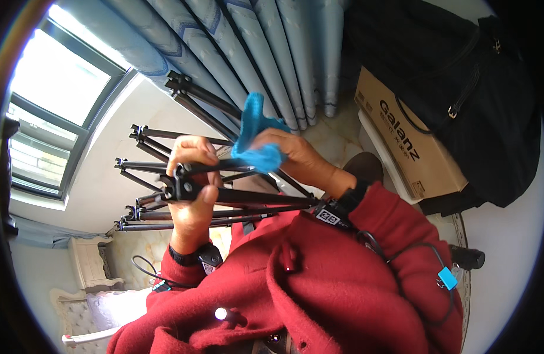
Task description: The person removes a folded metal drying rack from a black bag, unfolds it, and wipes the frame with a blue cloth. The rack is expanded into its full shape and held upright while the person continues to clean the bars.
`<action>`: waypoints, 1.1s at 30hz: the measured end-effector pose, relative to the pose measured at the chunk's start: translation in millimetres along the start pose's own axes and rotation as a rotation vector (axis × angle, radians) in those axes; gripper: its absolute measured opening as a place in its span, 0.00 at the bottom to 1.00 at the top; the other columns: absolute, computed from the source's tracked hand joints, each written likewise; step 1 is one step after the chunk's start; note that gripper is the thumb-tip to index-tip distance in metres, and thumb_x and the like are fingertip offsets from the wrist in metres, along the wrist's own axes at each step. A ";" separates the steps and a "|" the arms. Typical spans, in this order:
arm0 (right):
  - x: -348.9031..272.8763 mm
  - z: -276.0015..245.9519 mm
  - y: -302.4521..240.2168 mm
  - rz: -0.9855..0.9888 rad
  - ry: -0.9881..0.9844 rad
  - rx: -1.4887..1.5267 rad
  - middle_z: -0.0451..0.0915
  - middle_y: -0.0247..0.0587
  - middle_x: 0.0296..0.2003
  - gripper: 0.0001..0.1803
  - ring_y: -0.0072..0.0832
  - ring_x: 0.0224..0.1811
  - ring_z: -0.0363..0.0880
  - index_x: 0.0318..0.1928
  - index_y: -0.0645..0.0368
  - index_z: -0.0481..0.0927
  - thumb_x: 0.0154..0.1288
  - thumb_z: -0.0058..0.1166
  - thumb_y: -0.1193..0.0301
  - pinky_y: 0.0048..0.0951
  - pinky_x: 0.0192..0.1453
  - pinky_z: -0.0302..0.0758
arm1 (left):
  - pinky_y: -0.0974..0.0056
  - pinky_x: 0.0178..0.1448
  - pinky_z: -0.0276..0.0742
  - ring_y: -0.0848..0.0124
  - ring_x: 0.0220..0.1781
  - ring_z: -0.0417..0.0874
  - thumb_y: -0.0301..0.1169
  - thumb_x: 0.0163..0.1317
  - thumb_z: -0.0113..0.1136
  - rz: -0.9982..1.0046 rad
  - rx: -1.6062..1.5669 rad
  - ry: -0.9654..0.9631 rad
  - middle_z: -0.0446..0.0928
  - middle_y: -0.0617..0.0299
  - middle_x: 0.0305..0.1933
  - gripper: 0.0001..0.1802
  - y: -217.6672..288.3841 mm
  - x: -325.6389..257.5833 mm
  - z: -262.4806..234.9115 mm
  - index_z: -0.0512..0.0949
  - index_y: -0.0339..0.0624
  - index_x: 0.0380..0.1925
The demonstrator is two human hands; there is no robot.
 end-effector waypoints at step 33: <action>45.9 -108.7 -65.5 0.128 0.543 0.221 0.70 0.44 0.64 0.29 0.35 0.66 0.70 0.68 0.61 0.65 0.75 0.47 0.56 0.42 0.71 0.65 | 0.61 0.55 0.68 0.62 0.50 0.74 0.25 0.44 0.74 -0.041 -0.133 -0.325 0.72 0.58 0.43 0.24 0.9 11.2 45.6 0.74 0.42 0.42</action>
Point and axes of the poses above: each hand's wrist, its own x-axis towards the middle knuckle, its own z-axis out of the palm, y = z × x, the point moved 2 cm from there along x, towards the middle knuckle
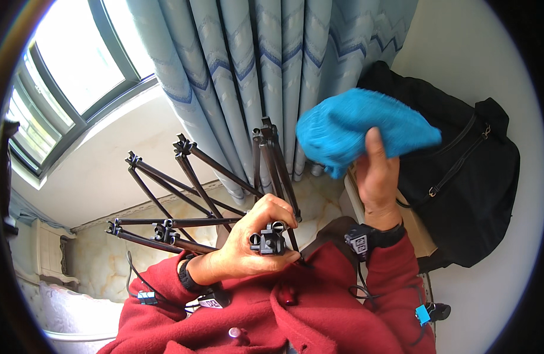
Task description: The person removes a folded metal drying rack from a black bag, unfolds it, and wipes the frame with a blue cloth. The rack is expanded into its full shape and held upright while the person continues to clean the bars.
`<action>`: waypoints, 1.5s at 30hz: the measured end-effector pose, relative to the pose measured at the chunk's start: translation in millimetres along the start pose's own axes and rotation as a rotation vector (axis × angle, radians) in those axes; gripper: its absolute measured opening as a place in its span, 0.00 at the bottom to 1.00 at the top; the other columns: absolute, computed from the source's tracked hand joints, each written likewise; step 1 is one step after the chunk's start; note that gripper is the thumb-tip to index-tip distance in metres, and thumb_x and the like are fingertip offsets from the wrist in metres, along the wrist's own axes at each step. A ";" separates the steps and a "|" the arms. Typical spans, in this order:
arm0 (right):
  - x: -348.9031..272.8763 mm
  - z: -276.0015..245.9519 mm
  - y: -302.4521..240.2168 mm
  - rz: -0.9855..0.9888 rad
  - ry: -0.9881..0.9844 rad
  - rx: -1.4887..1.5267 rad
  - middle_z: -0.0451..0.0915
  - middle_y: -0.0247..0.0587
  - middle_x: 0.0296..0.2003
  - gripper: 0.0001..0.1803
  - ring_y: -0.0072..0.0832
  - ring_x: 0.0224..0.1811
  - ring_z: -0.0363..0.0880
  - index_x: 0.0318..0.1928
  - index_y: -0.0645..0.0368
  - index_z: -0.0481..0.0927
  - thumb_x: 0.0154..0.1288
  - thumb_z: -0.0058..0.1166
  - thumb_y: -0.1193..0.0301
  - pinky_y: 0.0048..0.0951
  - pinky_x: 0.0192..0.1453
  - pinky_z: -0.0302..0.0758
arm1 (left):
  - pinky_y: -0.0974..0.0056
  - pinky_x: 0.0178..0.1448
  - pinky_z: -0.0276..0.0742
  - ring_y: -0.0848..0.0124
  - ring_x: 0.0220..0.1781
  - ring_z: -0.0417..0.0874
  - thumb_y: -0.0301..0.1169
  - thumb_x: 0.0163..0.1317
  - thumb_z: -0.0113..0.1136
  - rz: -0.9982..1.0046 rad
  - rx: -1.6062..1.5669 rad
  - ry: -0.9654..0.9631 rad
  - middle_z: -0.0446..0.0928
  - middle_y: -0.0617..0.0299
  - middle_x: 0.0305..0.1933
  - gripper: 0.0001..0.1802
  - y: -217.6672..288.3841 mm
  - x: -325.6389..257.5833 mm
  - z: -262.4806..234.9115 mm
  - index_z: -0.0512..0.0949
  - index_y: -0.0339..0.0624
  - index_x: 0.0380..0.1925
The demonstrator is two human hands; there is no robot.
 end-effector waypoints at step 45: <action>-89.4 -36.0 238.7 0.578 -0.331 -0.636 0.82 0.56 0.34 0.17 0.43 0.38 0.83 0.42 0.69 0.80 0.67 0.54 0.63 0.41 0.46 0.76 | 0.69 0.42 0.65 0.70 0.40 0.69 0.44 0.41 0.79 -0.119 -0.177 0.259 0.68 0.52 0.44 0.33 -2.1 -21.2 -33.0 0.71 0.41 0.41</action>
Point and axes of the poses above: each hand's wrist, its own x-axis towards the middle knuckle, its own z-axis out of the palm, y = z × x, the point moved 2 cm from there along x, towards the middle knuckle
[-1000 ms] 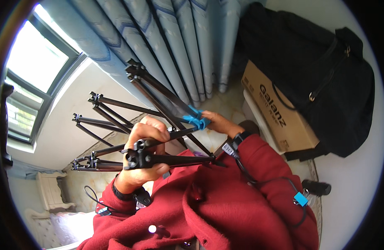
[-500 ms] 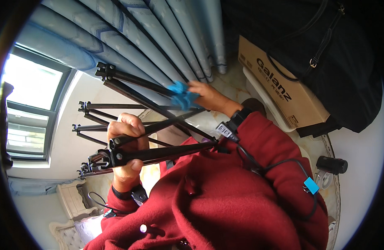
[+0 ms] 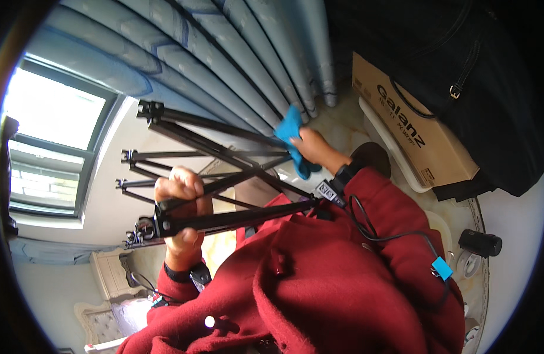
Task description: The person removes a folded metal drying rack from a black bag, unfolds it, and wipes the frame with a blue cloth. The rack is expanded into its full shape and held upright while the person continues to clean the bars.
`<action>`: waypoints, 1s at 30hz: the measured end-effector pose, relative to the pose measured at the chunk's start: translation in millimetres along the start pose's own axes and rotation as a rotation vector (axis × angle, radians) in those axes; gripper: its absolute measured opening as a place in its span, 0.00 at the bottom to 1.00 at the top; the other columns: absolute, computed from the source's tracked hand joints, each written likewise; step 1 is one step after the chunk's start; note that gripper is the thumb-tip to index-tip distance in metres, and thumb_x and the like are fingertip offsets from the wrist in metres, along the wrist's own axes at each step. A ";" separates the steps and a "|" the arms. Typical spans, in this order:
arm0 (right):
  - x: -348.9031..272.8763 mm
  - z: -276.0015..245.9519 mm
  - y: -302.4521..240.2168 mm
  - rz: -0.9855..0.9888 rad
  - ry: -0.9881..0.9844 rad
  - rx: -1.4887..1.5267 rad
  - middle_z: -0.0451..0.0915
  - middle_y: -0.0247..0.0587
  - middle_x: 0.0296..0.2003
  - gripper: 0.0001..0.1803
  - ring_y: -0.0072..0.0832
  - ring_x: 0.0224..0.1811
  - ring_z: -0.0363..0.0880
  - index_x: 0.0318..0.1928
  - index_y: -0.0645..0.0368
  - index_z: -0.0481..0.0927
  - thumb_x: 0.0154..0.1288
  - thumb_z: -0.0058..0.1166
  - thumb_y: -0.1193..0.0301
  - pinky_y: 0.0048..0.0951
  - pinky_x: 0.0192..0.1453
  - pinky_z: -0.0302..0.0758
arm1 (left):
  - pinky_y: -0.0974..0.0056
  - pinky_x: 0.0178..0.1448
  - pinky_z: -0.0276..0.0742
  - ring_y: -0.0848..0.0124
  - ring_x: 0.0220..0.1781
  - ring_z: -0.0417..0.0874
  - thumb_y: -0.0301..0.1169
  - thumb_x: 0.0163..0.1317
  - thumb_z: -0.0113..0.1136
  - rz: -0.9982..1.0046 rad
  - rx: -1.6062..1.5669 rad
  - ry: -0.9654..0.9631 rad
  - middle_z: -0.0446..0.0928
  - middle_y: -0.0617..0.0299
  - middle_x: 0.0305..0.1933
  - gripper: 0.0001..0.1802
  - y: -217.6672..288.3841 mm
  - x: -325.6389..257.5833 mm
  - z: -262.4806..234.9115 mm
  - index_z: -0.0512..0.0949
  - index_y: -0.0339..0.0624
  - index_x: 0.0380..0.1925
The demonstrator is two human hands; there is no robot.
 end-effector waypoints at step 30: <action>-97.3 -38.9 -207.2 -0.235 0.073 0.249 0.74 0.24 0.30 0.10 0.16 0.28 0.69 0.38 0.61 0.78 0.53 0.55 0.79 0.20 0.35 0.68 | 0.55 0.65 0.71 0.59 0.63 0.75 0.32 0.62 0.64 0.630 0.705 0.186 0.73 0.47 0.62 0.27 105.3 -72.9 -134.1 0.70 0.36 0.60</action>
Point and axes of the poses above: each hand's wrist, its own x-axis towards the middle knuckle, its own z-axis out of the palm, y = z × x, the point moved 2 cm from there along x, towards the middle knuckle
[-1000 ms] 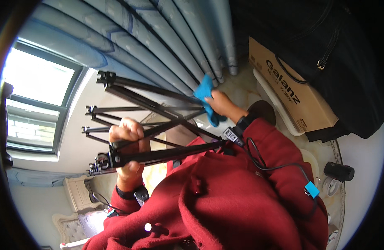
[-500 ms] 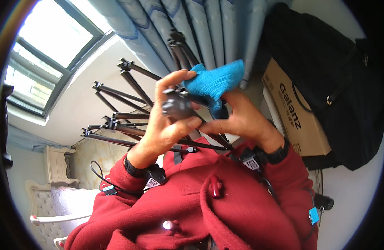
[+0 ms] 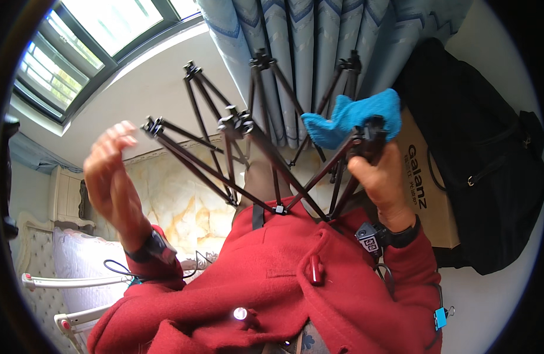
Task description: The person removes a folded metal drying rack from a black bag, unfolds it, and wipes the frame with a blue cloth. The rack is expanded into its full shape and held upright while the person continues to clean the bars.
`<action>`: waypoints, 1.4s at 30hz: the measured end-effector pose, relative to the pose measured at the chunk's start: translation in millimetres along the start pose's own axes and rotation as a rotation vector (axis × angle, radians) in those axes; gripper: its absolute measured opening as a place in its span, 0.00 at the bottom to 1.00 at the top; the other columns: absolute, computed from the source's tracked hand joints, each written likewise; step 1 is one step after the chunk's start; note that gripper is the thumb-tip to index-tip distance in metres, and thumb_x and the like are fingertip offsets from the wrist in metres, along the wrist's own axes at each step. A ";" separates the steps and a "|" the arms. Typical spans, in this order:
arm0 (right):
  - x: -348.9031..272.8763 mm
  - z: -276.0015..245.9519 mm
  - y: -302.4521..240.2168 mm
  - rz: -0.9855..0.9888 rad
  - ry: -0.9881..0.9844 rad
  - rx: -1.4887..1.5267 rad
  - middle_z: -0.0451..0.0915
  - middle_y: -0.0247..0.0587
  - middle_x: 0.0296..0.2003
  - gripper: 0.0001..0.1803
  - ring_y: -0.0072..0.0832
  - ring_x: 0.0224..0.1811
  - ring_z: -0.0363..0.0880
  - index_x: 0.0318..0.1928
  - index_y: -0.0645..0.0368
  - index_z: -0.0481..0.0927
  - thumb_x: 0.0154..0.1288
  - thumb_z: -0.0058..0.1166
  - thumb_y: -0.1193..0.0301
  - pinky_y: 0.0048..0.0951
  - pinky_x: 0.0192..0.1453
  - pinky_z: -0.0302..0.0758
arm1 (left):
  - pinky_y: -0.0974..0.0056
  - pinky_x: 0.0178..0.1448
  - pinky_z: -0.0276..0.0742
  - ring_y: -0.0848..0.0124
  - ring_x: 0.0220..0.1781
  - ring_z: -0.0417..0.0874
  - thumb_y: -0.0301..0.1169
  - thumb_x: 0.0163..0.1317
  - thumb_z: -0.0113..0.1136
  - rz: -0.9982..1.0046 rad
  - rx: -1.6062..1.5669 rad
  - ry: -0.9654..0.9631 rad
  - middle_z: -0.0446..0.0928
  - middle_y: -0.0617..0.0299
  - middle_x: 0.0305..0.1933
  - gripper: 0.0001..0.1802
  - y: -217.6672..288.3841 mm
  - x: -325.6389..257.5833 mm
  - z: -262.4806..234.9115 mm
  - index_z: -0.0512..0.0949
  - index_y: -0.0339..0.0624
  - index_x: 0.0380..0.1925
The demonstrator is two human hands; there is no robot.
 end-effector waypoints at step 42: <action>49.3 5.7 333.9 0.311 0.163 -0.114 0.75 0.27 0.24 0.08 0.19 0.27 0.71 0.33 0.63 0.79 0.53 0.62 0.74 0.28 0.34 0.71 | 0.69 0.57 0.72 0.74 0.45 0.79 0.21 0.71 0.46 -1.241 -0.393 0.024 0.80 0.62 0.39 0.09 -278.2 -249.7 190.8 0.78 0.37 0.41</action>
Point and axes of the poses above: each hand's wrist, its own x-axis towards the middle knuckle, its own z-axis out of the palm, y = z × x, the point moved 2 cm from there along x, towards the middle knuckle
